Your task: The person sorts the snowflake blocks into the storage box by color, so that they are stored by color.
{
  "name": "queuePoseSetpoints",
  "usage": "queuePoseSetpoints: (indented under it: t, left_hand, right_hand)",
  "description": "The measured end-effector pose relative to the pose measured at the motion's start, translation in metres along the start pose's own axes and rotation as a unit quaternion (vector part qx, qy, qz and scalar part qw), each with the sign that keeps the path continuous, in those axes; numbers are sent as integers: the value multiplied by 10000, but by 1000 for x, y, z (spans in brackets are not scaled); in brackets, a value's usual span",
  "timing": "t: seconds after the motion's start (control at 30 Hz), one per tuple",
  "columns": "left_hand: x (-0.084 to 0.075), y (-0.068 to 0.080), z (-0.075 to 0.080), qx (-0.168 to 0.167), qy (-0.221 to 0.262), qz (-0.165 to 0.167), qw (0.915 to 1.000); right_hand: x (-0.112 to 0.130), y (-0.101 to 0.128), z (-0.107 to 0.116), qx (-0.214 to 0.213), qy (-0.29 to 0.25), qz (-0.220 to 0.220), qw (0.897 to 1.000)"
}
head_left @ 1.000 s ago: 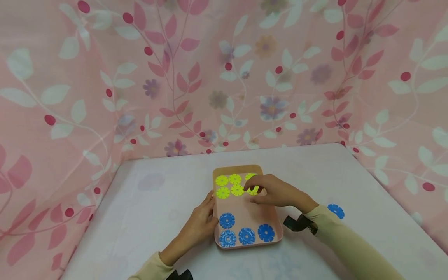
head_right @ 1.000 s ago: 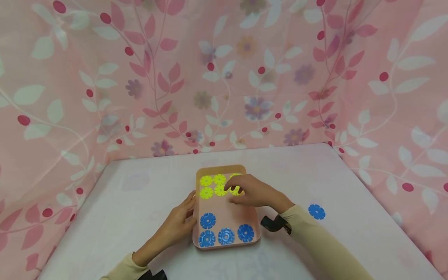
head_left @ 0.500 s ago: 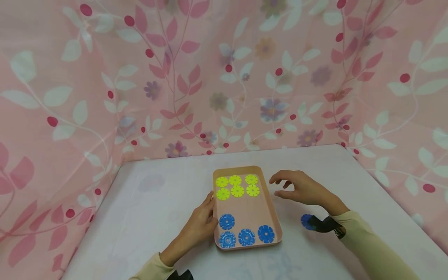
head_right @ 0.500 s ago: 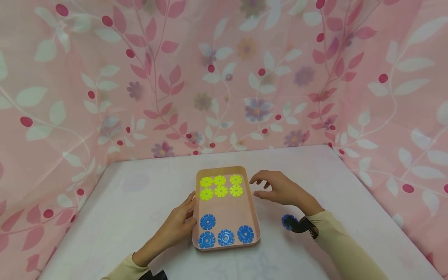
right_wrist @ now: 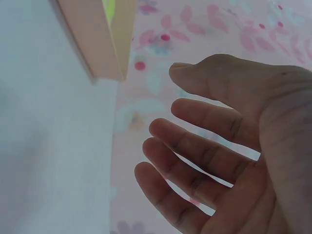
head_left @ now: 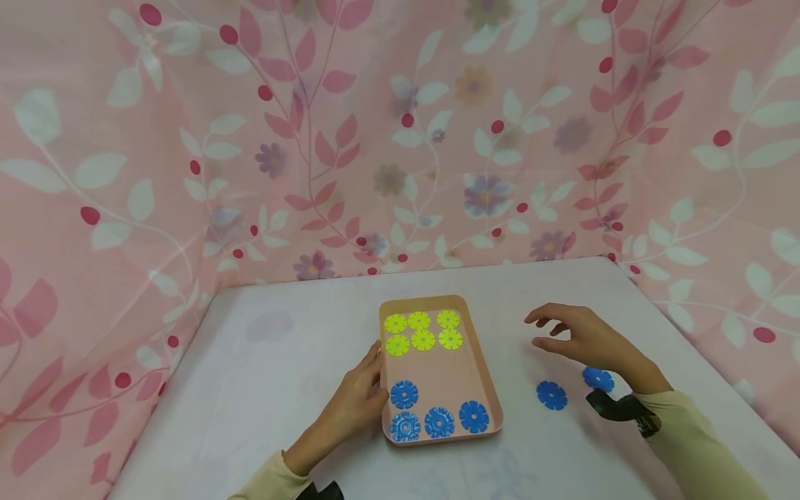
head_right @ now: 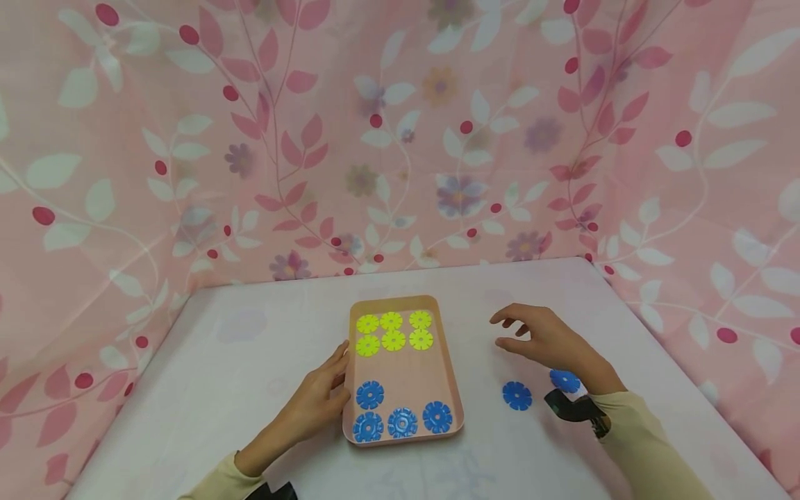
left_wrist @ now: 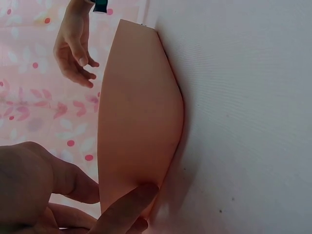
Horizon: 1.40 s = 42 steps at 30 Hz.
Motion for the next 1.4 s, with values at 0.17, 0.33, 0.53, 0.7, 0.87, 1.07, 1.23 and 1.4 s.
queuePoseSetpoints:
  t: [0.17,0.33,0.53,0.7,0.87,1.07,1.23,1.4]
  left_hand:
    - [-1,0,0,3,-5,-70,10000]
    - [-1,0,2,1,-63,-46,10000]
    - [0,0,2,38,-111,-3,9999]
    - [-1,-1,3,56,-110,-46,9999]
    - [-1,-1,3,98,-118,-31,9999]
    - [-1,0,1,254,-118,-45,9996]
    - [-1,-1,1,244,-87,-109,9996]
    - [0,0,-1,272,-44,-112,9996]
  right_hand:
    - [-20,13,10,-33,121,-240,9996]
    - [-40,22,13,69,235,-464,9986]
    - [-63,33,16,135,338,-754,9965]
    - [-80,43,20,34,396,-1057,9936]
    - [-96,53,14,285,351,-1439,9886]
    - [-110,59,0,728,335,-1868,9791]
    - [-118,59,-8,855,392,-2110,9730]
    - [-117,61,-12,917,364,-2075,9732]
Point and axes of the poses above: each hand's wrist, its own y-axis away from the middle knuckle, its own z-axis out of the back of the hand, x = y × z, the point moved 10 cm from there along -y, towards the middle knuckle, and after that the axes turned 9 degrees about -z, right-handed, at the moved point
